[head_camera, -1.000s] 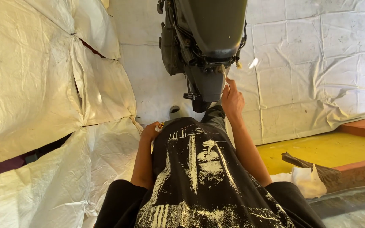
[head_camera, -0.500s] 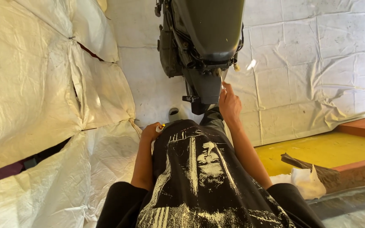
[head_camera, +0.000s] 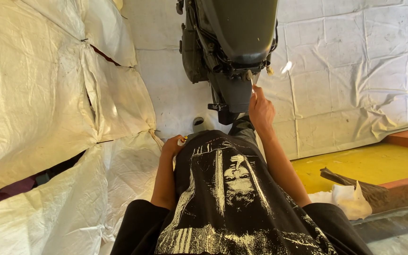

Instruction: The person uses a screwdriver to work on the rear section of a motorcycle, specifically near the seat and tail light area. They also hold a small spray can in their other hand while manipulating the screwdriver.

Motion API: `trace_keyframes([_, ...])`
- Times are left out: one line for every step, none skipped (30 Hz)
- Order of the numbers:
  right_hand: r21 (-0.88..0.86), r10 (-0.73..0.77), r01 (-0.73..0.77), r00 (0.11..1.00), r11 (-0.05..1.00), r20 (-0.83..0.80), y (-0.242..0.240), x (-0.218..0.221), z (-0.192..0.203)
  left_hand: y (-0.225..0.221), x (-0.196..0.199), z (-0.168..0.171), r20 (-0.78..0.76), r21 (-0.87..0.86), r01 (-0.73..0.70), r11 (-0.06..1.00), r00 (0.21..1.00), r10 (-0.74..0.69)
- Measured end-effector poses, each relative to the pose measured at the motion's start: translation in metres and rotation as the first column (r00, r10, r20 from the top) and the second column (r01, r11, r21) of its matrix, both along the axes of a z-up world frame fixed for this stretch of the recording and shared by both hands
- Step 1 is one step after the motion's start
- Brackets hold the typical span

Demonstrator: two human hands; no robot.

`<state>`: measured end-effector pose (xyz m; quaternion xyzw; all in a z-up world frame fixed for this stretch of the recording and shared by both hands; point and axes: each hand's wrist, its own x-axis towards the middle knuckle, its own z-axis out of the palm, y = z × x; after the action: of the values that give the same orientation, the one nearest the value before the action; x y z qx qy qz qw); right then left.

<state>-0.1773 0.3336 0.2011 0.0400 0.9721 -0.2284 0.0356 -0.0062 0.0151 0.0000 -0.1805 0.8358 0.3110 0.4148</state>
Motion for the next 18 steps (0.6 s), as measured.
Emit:
trace_keyframes([-0.001,-0.002,0.002,1.0,1.0,0.002,-0.001,0.002,-0.001,0.0,0.002,-0.001,0.002,-0.001,0.002,1.0,1.0,-0.002])
trace_keyframes([-0.003,-0.004,0.004,1.0,1.0,0.002,0.0,0.003,-0.001,0.001,0.0,-0.003,0.007,-0.005,0.006,1.0,1.0,-0.006])
trace_keyframes([-0.005,-0.005,0.005,1.0,1.0,0.003,0.0,0.003,-0.001,0.002,-0.002,-0.004,0.011,-0.01,0.01,1.0,1.0,-0.01])
trace_keyframes([-0.005,-0.003,0.003,1.0,1.0,-0.001,0.001,0.006,0.003,0.002,-0.005,-0.003,0.008,-0.01,0.009,1.0,1.0,-0.009])
trace_keyframes([-0.011,-0.002,0.002,1.0,1.0,-0.003,0.001,0.01,0.007,0.002,-0.007,-0.001,0.007,0.0,0.018,1.0,1.0,-0.018])
trace_keyframes([-0.017,0.001,-0.001,1.0,1.0,-0.003,0.0,0.015,0.011,0.002,-0.007,0.0,0.009,0.009,0.026,1.0,1.0,-0.026])
trace_keyframes([-0.017,0.004,-0.004,1.0,1.0,-0.003,0.0,0.011,0.007,0.0,-0.007,-0.001,0.008,0.009,0.023,1.0,1.0,-0.023])
trace_keyframes([-0.007,0.009,-0.009,1.0,1.0,-0.015,0.0,0.007,0.003,0.0,-0.007,-0.002,0.009,0.002,0.032,0.999,0.999,-0.032])
trace_keyframes([0.002,0.014,-0.014,1.0,1.0,-0.027,0.001,0.004,0.0,0.001,-0.007,-0.003,0.01,-0.004,0.04,0.999,0.999,-0.04])
trace_keyframes([0.004,0.015,-0.014,1.0,1.0,-0.023,0.001,0.003,-0.001,0.001,-0.006,-0.003,0.013,-0.002,0.04,0.999,0.999,-0.04])
trace_keyframes([-0.008,0.015,-0.015,1.0,1.0,-0.021,0.001,0.002,-0.001,0.0,-0.006,-0.003,0.018,-0.004,0.041,0.999,0.999,-0.041])
trace_keyframes([-0.02,0.017,-0.017,1.0,1.0,-0.022,0.0,0.0,-0.001,0.0,-0.007,-0.004,0.019,-0.005,0.042,0.999,0.999,-0.042])
trace_keyframes([-0.017,0.018,-0.018,1.0,1.0,-0.021,0.0,0.009,0.006,0.001,-0.005,0.001,0.02,-0.002,0.041,0.999,0.999,-0.041])
trace_keyframes([-0.025,0.011,-0.011,1.0,1.0,-0.007,-0.002,0.012,0.013,0.001,-0.007,0.005,0.02,-0.005,0.041,0.999,0.999,-0.041])
trace_keyframes([-0.033,0.004,-0.004,1.0,0.999,0.008,-0.004,0.016,0.019,0.001,-0.01,0.009,0.02,-0.009,0.042,0.999,0.999,-0.042])
trace_keyframes([-0.032,0.013,-0.013,1.0,0.999,0.009,-0.004,0.013,0.016,0.0,-0.008,0.005,0.02,-0.007,0.033,0.999,0.999,-0.033])
trace_keyframes([-0.03,0.015,-0.014,1.0,0.999,0.012,-0.003,0.009,0.012,0.0,-0.006,0.001,0.021,0.001,0.016,1.0,1.0,-0.016])
trace_keyframes([-0.028,0.014,-0.013,1.0,1.0,0.016,-0.002,0.007,0.007,-0.001,-0.004,-0.003,0.022,0.01,0.002,1.0,1.0,-0.002])
